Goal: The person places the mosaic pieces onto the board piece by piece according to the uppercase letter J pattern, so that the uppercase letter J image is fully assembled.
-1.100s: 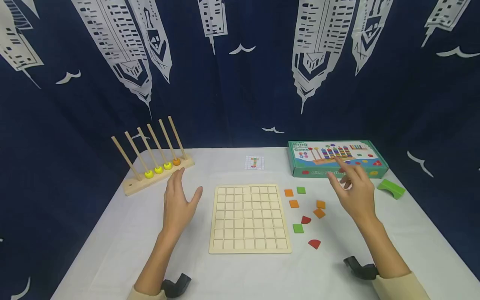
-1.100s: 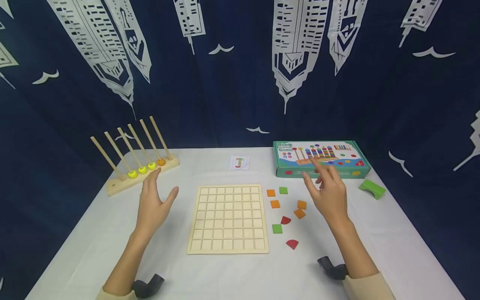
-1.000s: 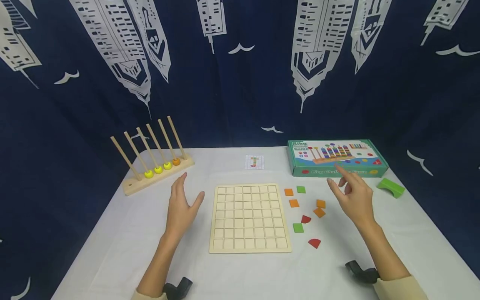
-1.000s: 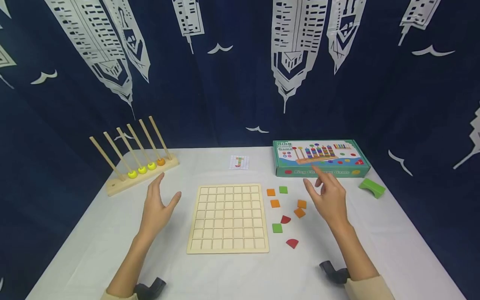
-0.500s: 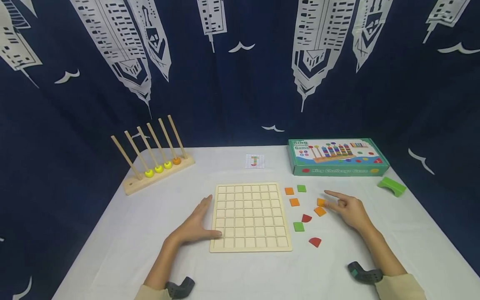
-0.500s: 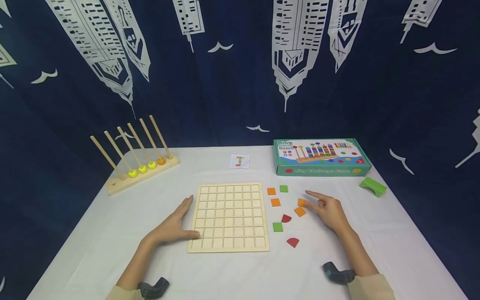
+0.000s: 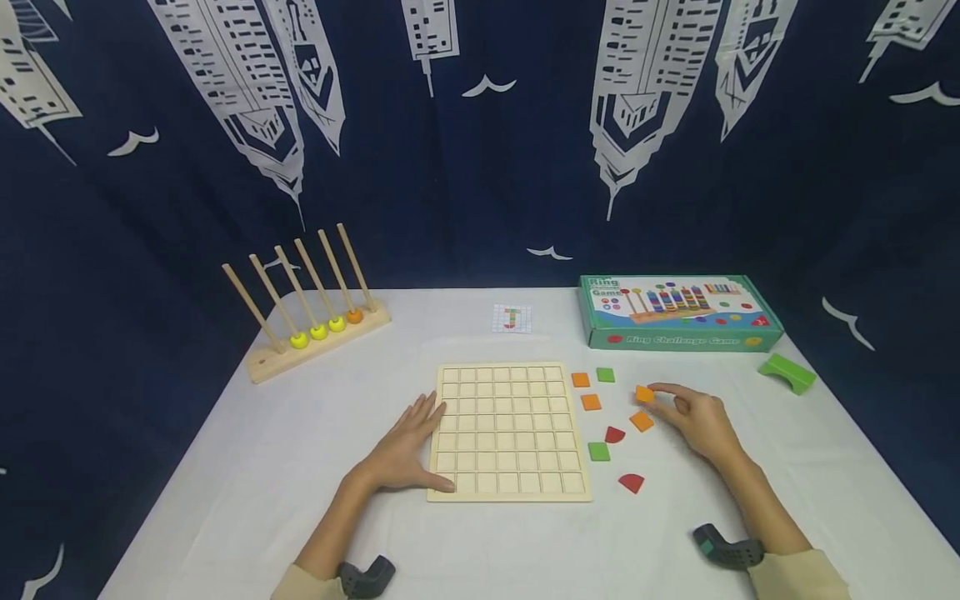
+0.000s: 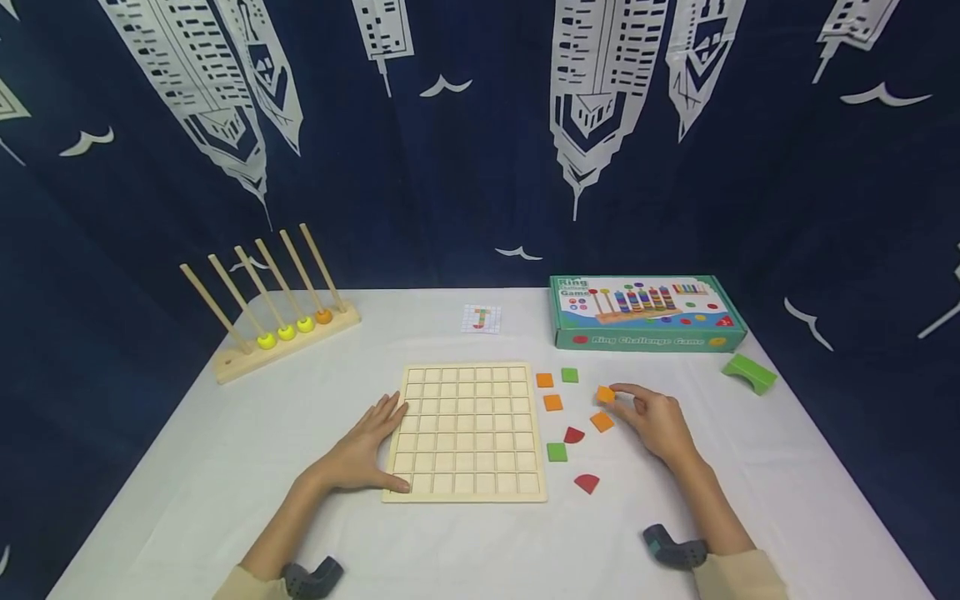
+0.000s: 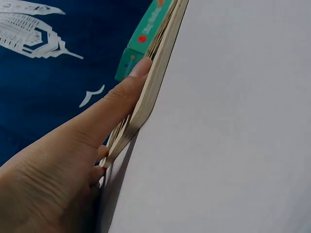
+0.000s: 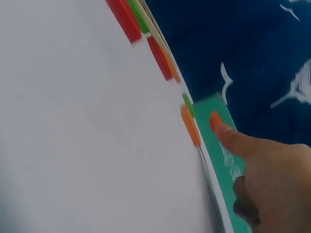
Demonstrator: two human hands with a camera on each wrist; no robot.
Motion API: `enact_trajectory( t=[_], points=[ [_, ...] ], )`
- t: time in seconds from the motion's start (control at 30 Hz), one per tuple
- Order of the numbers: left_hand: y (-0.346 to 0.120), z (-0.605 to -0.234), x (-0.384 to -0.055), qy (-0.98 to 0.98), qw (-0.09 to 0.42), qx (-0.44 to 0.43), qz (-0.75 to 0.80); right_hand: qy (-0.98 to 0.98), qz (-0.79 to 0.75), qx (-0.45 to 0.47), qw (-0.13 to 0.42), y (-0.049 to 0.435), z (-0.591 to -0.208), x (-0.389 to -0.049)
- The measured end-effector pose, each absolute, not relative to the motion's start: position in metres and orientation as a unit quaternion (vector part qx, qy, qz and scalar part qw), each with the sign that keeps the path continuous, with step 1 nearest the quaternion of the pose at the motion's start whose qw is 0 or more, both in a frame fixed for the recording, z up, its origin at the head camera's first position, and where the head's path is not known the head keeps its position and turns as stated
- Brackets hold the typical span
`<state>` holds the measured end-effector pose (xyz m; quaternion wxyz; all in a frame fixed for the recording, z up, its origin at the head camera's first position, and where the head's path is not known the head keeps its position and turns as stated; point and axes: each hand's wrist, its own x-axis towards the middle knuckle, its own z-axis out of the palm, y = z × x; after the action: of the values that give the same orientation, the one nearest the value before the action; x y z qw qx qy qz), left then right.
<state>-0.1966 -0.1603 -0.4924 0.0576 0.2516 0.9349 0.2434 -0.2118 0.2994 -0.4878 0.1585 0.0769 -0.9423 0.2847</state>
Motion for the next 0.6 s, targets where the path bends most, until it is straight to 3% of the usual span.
enact_trajectory(
  t=[0.6],
  points=[
    [-0.157,-0.491,-0.192,0.934,0.052,0.267,0.230,-0.919,0.324,0.196,0.112,0.143,-0.472,-0.229]
  ],
)
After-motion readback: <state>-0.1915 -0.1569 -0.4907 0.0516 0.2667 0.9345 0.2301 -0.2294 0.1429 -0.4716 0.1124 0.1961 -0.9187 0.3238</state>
